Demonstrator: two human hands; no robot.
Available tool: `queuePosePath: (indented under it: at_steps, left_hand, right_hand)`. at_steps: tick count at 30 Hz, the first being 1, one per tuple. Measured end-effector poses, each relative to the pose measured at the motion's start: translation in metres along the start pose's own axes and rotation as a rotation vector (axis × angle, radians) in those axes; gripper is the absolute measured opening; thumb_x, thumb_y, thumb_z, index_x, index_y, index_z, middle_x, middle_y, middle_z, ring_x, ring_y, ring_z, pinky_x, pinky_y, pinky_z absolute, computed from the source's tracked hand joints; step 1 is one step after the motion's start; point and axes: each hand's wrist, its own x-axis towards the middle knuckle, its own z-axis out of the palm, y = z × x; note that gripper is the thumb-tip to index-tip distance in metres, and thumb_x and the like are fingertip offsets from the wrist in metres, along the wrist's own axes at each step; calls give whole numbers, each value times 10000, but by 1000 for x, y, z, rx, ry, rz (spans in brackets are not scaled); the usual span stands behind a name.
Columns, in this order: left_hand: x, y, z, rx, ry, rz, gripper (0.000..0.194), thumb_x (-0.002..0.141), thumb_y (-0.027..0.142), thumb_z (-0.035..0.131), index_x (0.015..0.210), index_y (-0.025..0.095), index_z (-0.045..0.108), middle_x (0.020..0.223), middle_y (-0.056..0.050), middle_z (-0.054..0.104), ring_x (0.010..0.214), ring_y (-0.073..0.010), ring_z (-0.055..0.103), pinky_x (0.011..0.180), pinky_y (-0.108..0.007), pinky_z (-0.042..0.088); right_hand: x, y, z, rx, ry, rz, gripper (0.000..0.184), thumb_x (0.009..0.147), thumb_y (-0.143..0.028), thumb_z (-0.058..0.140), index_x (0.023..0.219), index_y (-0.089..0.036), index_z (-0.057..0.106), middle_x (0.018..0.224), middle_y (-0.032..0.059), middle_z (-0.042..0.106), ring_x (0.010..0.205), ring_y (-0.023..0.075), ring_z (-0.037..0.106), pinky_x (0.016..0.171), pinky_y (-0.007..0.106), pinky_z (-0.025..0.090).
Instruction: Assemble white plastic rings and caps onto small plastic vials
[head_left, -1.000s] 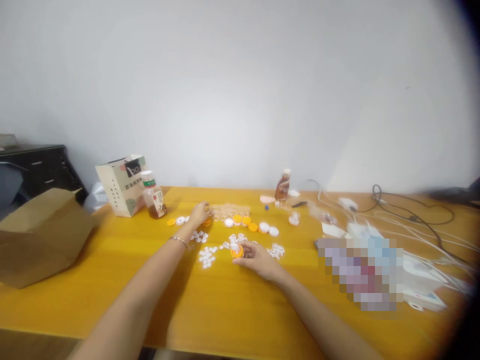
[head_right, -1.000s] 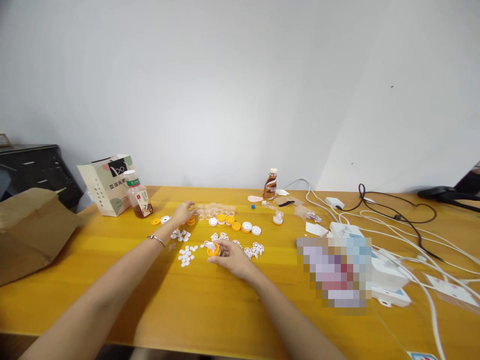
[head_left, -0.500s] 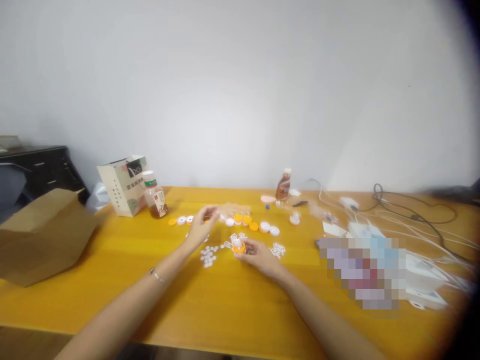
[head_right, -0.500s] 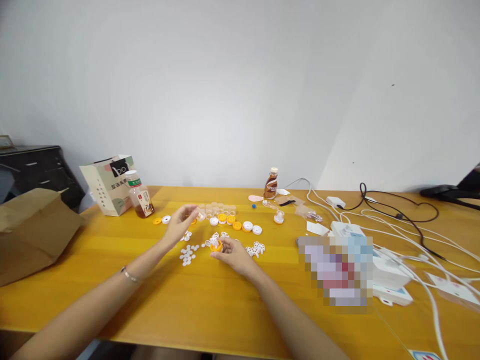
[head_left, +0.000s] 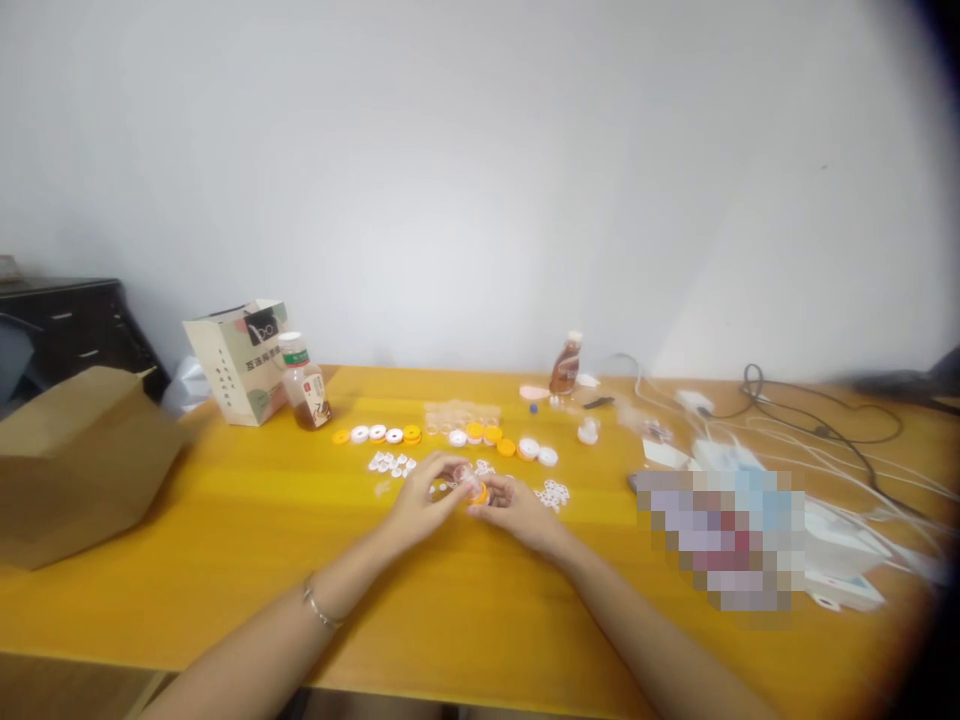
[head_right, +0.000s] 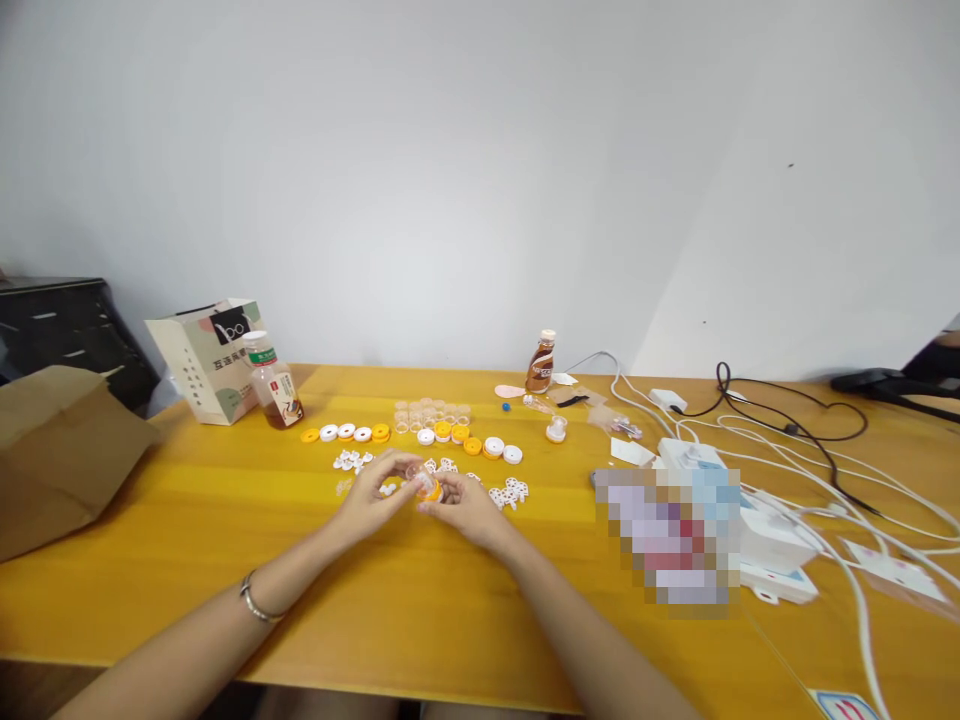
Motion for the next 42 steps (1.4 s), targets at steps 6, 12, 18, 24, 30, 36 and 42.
queuePosePath:
  at_steps: [6, 12, 18, 24, 30, 36, 42]
  left_hand:
    - [-5, -1, 4, -42, -7, -43, 261, 744, 299, 553, 977, 182, 571, 892, -60, 575, 813, -148, 547, 757, -274, 448]
    - [-5, -7, 4, -122, -20, -85, 244, 733, 283, 564, 946, 165, 589, 882, -61, 591, 817, -150, 558, 780, -282, 442]
    - [-5, -4, 1, -234, -57, -99, 213, 738, 249, 558, 926, 151, 581, 903, -70, 597, 848, -161, 561, 802, -294, 433]
    - [-6, 0, 0, -118, -25, -33, 166, 741, 245, 551, 877, 154, 575, 825, -54, 577, 789, -154, 547, 768, -288, 432]
    - [-9, 5, 0, -8, 24, 1, 116, 740, 243, 541, 823, 163, 557, 769, -36, 547, 741, -146, 523, 730, -280, 421]
    - [-9, 5, 4, -40, 53, -47, 138, 736, 255, 547, 834, 159, 563, 780, -38, 553, 749, -145, 526, 731, -272, 422]
    - [-5, 3, -2, -329, -67, -144, 249, 747, 296, 555, 953, 156, 558, 952, -85, 586, 905, -181, 539, 823, -300, 411]
  right_hand:
    - [2, 3, 2, 27, -1, -26, 351, 623, -328, 646, 926, -161, 588, 711, -14, 559, 590, 95, 468, 608, 234, 393]
    - [-3, -6, 7, 6, 14, -26, 290, 640, -310, 627, 898, -179, 603, 664, -29, 524, 568, 92, 421, 577, 219, 363]
    - [-8, -15, 10, -1, -37, -75, 266, 679, -355, 580, 884, -186, 605, 659, -28, 501, 579, 99, 394, 584, 225, 345]
    - [-9, -12, 12, -50, -14, -114, 219, 709, -353, 545, 820, -169, 587, 631, -26, 466, 554, 93, 353, 533, 214, 296]
    - [-8, -6, 18, -148, 100, -151, 162, 714, -303, 522, 800, -181, 587, 569, -37, 423, 511, 91, 310, 491, 214, 260]
    - [-9, -10, 20, -178, 174, -107, 209, 684, -337, 563, 824, -188, 609, 541, -43, 409, 506, 95, 308, 482, 217, 246]
    - [-11, -16, 15, 123, -28, -80, 304, 648, -435, 609, 801, -173, 599, 687, -8, 516, 610, 111, 414, 557, 220, 314]
